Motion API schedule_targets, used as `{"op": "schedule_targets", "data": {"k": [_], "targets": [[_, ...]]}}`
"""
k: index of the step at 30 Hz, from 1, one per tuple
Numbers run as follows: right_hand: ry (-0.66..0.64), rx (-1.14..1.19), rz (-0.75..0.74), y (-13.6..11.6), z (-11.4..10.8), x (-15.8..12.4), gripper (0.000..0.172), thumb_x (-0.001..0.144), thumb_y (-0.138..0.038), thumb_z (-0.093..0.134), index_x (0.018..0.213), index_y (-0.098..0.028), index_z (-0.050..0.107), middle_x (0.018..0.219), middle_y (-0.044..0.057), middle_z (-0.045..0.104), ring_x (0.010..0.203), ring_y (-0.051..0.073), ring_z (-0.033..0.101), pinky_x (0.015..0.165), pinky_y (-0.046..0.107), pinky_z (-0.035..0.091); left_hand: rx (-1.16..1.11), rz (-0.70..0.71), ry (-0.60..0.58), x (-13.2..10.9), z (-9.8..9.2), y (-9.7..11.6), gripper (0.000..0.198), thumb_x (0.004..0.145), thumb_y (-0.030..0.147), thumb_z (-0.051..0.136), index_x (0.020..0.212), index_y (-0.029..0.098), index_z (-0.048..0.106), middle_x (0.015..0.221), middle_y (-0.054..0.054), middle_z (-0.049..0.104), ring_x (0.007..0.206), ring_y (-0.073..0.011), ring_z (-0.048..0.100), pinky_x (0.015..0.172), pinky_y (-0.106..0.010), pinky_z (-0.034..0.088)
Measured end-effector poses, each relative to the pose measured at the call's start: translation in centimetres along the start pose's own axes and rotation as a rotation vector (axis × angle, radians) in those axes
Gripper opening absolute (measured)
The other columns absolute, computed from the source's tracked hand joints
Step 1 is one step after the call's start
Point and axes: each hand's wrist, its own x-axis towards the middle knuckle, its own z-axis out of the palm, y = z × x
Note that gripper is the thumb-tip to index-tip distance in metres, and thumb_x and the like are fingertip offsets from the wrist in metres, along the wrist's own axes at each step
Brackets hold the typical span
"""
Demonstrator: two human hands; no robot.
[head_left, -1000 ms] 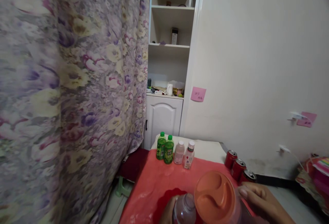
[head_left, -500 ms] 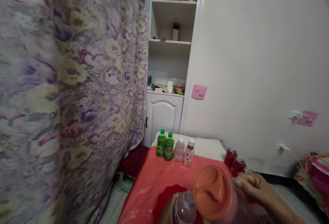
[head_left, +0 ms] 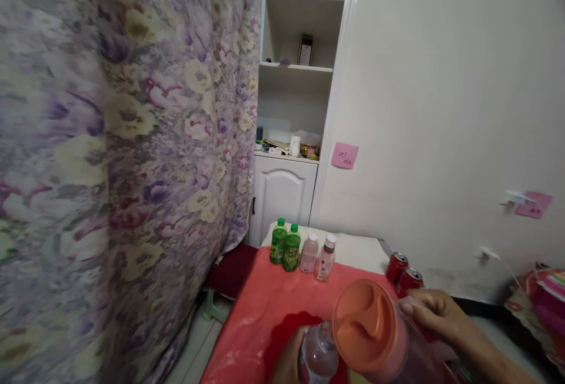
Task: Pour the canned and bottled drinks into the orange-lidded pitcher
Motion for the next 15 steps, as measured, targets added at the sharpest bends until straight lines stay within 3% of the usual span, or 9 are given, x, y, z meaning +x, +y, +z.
{"op": "schedule_targets", "data": {"k": [4, 8, 15], "targets": [[-0.015, 0.002, -0.018, -0.1, -0.1, 0.2, 0.065, 0.073, -0.08, 0.062, 0.058, -0.025, 0.03, 0.058, -0.009, 0.024, 0.056, 0.01, 0.021, 0.055, 0.03, 0.015, -0.058, -0.042, -0.011, 0.3, 0.0, -0.4, 0.08, 0.054, 0.005, 0.077, 0.128, 0.033, 0.062, 0.132, -0.006, 0.07, 0.128, -0.04, 0.059, 0.105, -0.046, 0.049], [-0.019, -0.011, -0.014, -0.5, -0.1, 0.2, 0.065, 0.072, -0.081, 0.061, 0.058, -0.025, 0.032, 0.057, -0.008, 0.026, 0.056, 0.01, 0.021, 0.055, 0.03, 0.016, -0.052, -0.066, 0.011, 0.4, -0.1, -0.6, 0.085, 0.05, -0.001, 0.074, 0.126, 0.035, 0.062, 0.136, -0.004, 0.068, 0.134, -0.0388, 0.054, 0.111, -0.045, 0.043], [-0.005, 0.003, -0.012, -0.8, 0.1, 0.2, 0.064, 0.073, -0.078, 0.063, 0.058, -0.025, 0.03, 0.059, -0.008, 0.024, 0.057, 0.01, 0.019, 0.056, 0.03, 0.015, -0.078, 0.0, -0.054, -0.5, -0.5, 1.1, 0.074, 0.059, 0.003, 0.069, 0.127, 0.03, 0.059, 0.121, -0.004, 0.073, 0.119, -0.0336, 0.063, 0.102, -0.042, 0.047]]}}
